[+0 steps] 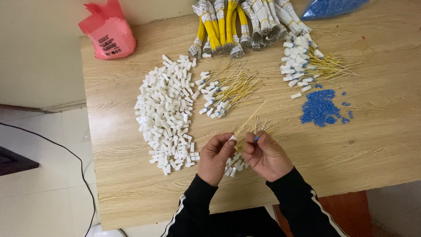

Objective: Assembling small electrical components by attaching blue caps to wires

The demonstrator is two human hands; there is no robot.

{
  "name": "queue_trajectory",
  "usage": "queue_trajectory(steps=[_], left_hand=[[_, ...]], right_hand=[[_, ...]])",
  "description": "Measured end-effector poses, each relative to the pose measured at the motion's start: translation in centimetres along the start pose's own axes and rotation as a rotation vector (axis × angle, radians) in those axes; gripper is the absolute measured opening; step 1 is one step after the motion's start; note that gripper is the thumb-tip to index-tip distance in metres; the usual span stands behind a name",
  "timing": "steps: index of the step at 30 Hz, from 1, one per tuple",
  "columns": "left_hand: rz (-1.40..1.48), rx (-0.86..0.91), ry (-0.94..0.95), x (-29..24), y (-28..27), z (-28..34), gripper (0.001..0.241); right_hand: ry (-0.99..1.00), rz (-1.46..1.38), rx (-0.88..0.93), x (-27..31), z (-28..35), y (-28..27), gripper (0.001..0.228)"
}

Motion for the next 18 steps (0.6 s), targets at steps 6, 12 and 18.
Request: queue_trajectory(steps=[6, 12, 18], left_hand=[[-0.012, 0.004, 0.012, 1.1, -0.5, -0.4, 0.026], [-0.061, -0.006, -0.006, 0.4, -0.4, -0.1, 0.026], [-0.116, 0.018, -0.019, -1.5, 0.8, 0.0, 0.025]], right_hand=[[-0.018, 0.170, -0.088, -0.7, 0.2, -2.7, 0.002], [-0.129, 0.613, -0.226, 0.2, -0.4, 1.5, 0.016], [-0.155, 0.854, -0.246, -0.1, -0.9, 1.3, 0.015]])
Point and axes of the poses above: each hand's wrist, its own z-axis away from the middle knuckle, its own y-axis out of the palm, x = y × z, the point moved 2 cm from there along -z, towards the middle knuckle, and after that the axes turned 14 degrees about x, right-handed, at the moved point
